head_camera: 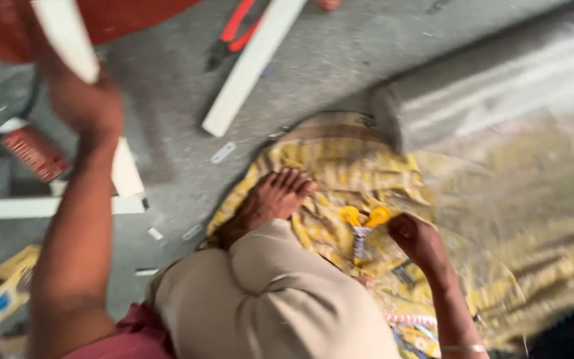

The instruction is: The person sits on the floor and uses pliers to cut a piece of metal mesh laid over a patterned cloth. They adjust the mesh and cut along its edge, then lift the cut section to inspect it.

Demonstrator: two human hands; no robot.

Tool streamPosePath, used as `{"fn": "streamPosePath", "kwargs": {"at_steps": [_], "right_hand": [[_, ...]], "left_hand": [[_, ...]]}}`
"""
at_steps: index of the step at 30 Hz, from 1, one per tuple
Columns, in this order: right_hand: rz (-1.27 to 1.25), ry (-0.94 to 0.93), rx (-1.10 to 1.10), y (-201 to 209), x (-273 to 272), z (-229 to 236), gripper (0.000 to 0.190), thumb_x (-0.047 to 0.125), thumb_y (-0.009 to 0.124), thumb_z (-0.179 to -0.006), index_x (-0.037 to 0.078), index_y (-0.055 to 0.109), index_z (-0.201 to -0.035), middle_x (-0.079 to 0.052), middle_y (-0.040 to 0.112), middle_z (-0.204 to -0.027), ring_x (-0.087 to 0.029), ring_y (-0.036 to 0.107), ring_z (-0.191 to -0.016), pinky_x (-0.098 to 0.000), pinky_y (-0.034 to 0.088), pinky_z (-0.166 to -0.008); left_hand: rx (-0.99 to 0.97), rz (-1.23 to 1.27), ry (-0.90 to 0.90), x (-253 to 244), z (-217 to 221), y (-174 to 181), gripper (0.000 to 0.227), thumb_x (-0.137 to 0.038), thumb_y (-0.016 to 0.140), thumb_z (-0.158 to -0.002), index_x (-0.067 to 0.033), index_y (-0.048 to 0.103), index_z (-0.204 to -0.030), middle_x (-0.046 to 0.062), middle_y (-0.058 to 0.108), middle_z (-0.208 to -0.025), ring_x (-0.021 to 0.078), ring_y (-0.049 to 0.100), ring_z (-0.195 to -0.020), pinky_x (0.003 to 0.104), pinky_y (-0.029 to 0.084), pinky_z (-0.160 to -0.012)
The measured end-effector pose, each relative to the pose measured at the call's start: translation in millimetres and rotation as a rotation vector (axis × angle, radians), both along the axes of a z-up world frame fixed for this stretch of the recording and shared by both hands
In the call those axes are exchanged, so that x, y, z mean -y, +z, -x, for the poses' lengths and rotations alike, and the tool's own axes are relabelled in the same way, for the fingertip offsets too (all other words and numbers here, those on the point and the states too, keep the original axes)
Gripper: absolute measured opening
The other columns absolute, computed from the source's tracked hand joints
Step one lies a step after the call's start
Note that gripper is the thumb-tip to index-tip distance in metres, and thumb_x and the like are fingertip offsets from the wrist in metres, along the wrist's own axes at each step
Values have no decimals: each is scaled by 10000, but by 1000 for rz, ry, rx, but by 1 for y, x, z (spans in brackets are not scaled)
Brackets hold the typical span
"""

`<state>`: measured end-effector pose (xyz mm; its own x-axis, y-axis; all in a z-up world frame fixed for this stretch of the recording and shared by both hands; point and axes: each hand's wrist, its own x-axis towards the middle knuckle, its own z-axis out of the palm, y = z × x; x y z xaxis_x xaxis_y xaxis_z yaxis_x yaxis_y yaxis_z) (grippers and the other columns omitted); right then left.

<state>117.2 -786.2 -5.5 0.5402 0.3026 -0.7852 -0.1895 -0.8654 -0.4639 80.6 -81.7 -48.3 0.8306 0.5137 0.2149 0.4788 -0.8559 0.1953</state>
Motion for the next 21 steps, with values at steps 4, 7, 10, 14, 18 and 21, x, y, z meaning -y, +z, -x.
{"fn": "streamPosePath", "kwargs": {"at_steps": [4,7,10,14,18,21], "right_hand": [[-23,-30,5,0,6,-5,188,202,744,-875,111,737,-1039,-99,768,-914,-260,755,-797,-373,579,-702],[-30,-71,-29,-4,-1,-1,197,196,746,-879,96,728,-1047,-96,775,-917,-236,768,-793,-362,583,-696],[-43,-72,-14,1,0,9,215,184,748,-901,60,712,-1073,-111,768,-939,-236,760,-806,-353,582,-716],[-100,-47,33,0,0,6,213,172,745,-914,38,709,-1075,-111,769,-962,-232,763,-844,-342,595,-752],[-38,-60,-6,2,1,3,238,171,755,-886,46,709,-1082,-103,776,-961,-239,772,-829,-351,606,-738],[-68,-25,29,3,-2,3,216,187,755,-897,65,724,-1072,-83,784,-994,-229,777,-863,-345,607,-757]], "left_hand": [[24,216,-110,-12,4,-6,745,-36,705,-968,33,338,-1613,265,502,-1578,388,546,-1492,435,448,-1262],[98,297,-149,-25,1,-6,571,-89,769,-989,32,469,-1460,240,619,-1380,373,626,-1294,462,476,-1129],[89,500,-87,-28,14,-12,484,-105,779,-1062,38,523,-1446,194,714,-1279,339,694,-1171,454,524,-1080],[85,605,-73,-29,10,-18,514,-61,729,-1029,18,469,-1466,188,707,-1373,296,708,-1253,415,538,-1127],[138,727,-236,-29,16,-17,760,128,683,-974,22,250,-1589,266,547,-1547,354,545,-1447,437,412,-1261],[147,854,-180,-33,19,-12,886,178,647,-911,-9,192,-1648,254,477,-1648,337,475,-1556,395,354,-1314]]}}
